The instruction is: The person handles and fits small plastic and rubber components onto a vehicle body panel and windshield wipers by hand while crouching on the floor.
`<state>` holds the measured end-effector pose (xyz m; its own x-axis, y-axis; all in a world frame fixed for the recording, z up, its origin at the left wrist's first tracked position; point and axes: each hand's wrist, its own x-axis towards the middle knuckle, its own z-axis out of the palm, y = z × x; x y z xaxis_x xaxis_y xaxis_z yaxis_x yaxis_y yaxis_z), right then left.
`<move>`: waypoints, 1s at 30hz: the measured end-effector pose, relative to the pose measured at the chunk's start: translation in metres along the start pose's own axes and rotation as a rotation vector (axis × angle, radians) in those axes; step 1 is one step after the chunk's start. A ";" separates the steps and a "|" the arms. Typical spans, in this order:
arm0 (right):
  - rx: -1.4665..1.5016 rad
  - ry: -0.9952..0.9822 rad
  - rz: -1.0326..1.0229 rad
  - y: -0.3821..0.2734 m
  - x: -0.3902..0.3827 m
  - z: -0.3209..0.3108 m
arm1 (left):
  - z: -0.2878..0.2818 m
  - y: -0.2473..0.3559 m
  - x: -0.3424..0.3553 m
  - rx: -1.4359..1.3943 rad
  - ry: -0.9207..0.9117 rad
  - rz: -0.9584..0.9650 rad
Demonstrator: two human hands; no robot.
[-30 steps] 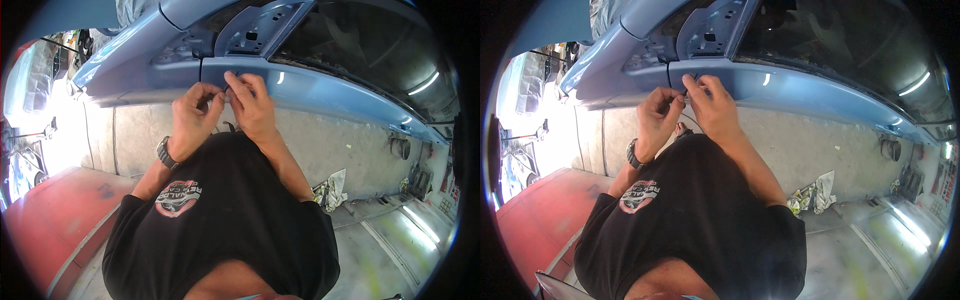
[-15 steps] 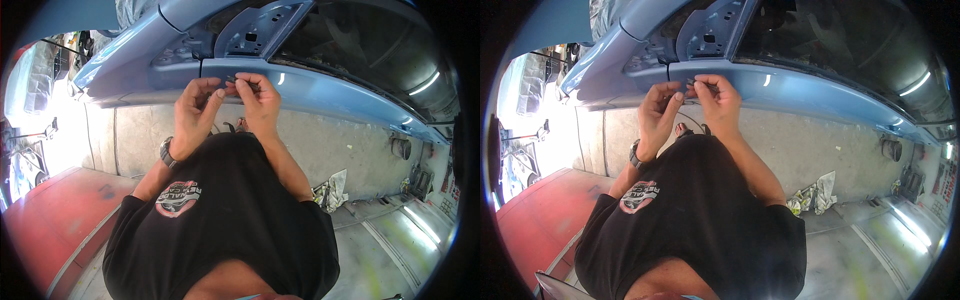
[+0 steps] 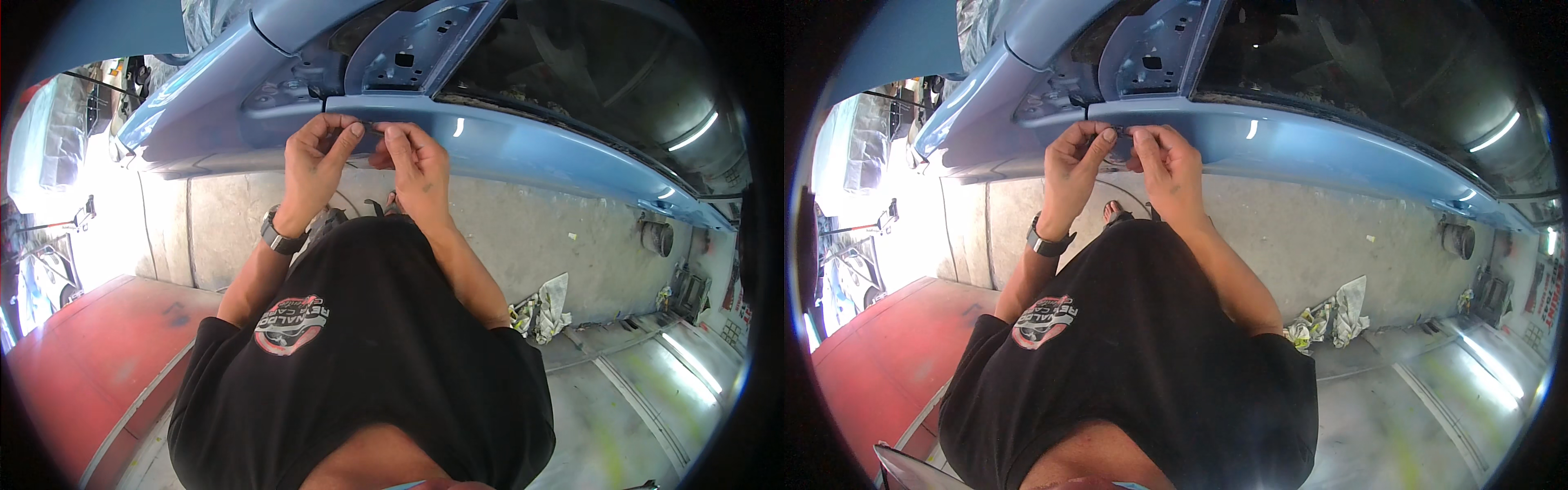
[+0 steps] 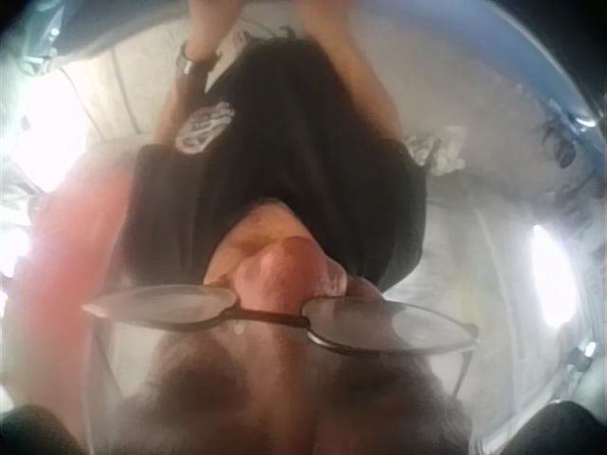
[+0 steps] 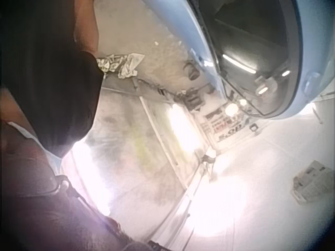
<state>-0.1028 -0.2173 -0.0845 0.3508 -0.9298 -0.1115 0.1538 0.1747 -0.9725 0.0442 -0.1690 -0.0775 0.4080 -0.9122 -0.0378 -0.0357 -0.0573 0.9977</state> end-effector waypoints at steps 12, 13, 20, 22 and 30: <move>-0.006 -0.100 0.071 0.005 0.005 0.004 | 0.002 0.004 0.003 0.001 -0.059 0.037; 0.026 -0.096 0.080 0.009 0.006 0.004 | 0.000 0.002 0.002 0.049 -0.077 0.059; 0.178 -0.027 0.013 0.019 0.008 0.018 | 0.000 -0.002 0.000 0.008 -0.026 0.000; 0.200 -0.023 -0.005 0.023 0.009 0.019 | -0.005 -0.005 0.000 0.076 -0.039 0.010; 0.380 -0.117 0.093 0.020 0.012 0.019 | -0.011 0.010 0.007 0.435 0.001 0.412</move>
<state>-0.0780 -0.2183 -0.1017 0.4790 -0.8649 -0.1498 0.4389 0.3838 -0.8124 0.0571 -0.1712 -0.0672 0.2822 -0.8940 0.3479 -0.5611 0.1404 0.8158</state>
